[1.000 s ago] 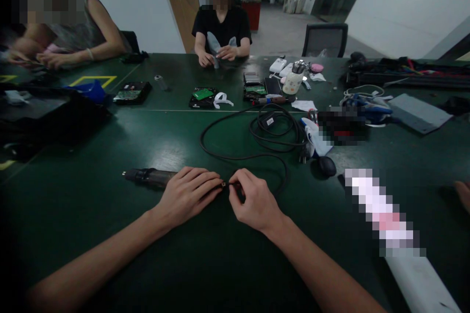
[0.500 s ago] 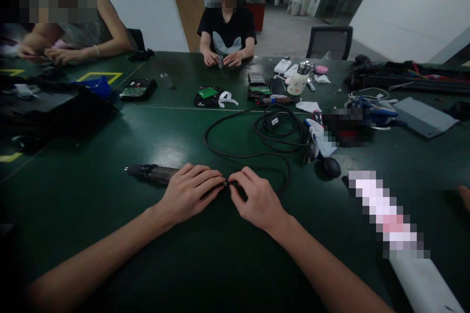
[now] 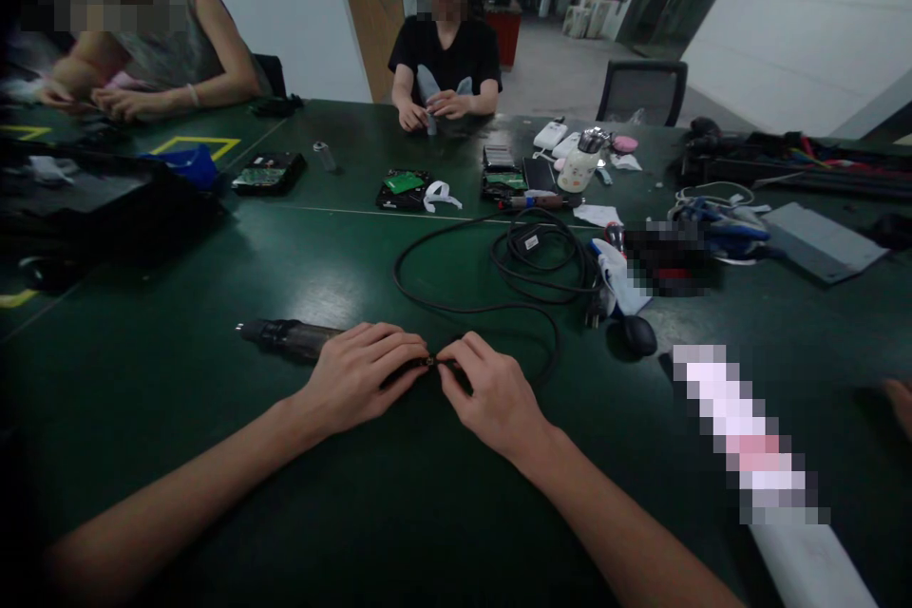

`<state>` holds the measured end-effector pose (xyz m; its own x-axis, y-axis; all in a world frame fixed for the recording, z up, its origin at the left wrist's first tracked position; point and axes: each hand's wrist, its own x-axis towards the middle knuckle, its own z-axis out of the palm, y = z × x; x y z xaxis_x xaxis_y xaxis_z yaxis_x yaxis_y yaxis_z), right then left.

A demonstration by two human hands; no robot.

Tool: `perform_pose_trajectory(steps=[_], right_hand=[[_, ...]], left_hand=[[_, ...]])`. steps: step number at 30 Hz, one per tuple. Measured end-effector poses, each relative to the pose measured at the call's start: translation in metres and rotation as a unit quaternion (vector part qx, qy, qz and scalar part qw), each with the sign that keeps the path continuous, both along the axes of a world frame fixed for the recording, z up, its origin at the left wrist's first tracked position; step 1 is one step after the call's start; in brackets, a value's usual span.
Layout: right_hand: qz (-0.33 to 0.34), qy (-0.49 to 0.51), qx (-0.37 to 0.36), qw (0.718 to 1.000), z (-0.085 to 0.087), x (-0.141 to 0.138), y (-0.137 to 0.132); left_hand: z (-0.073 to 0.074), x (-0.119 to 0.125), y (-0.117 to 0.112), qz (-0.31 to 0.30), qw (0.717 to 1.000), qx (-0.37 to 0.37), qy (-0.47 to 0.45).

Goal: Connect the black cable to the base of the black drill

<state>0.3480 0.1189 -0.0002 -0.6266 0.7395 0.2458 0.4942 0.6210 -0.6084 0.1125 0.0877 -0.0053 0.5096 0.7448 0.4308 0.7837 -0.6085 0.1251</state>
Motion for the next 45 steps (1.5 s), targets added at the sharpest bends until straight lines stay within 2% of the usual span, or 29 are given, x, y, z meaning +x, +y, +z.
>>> perform_pose_trajectory(steps=[3,10,17,24,31,36,42,45], right_hand=[[0.004,-0.006,-0.001,1.000,0.0013,0.0000,0.0004],[0.003,-0.013,-0.010,1.000,0.0025,-0.0005,0.0031],[0.008,-0.012,-0.018,1.000,0.0031,-0.0006,0.0038],[0.000,-0.018,-0.015,1.000,0.0020,-0.0015,0.0032],[0.001,-0.026,-0.014,1.000,0.0026,-0.0034,0.0036],[0.006,-0.032,-0.024,0.999,0.0035,-0.0026,0.0038],[0.008,-0.035,-0.033,0.999,0.0055,-0.0028,0.0036],[0.005,-0.035,-0.031,0.999,0.0055,-0.0033,0.0036]], left_hand=[[0.0009,0.0019,0.0004,0.019,1.000,-0.001,-0.001],[0.0042,-0.0011,0.0030,-0.016,1.000,-0.007,-0.005],[0.0006,0.0013,0.0045,0.012,1.000,-0.007,-0.009],[0.0034,-0.0038,0.0033,-0.033,0.999,0.006,0.007],[-0.0011,0.0033,0.0040,0.028,1.000,0.004,-0.013],[0.0019,0.0018,0.0033,-0.011,1.000,-0.008,-0.010],[0.0001,0.0028,0.0046,0.019,1.000,0.002,-0.005],[0.0010,0.0021,0.0043,0.004,1.000,-0.006,-0.008]])
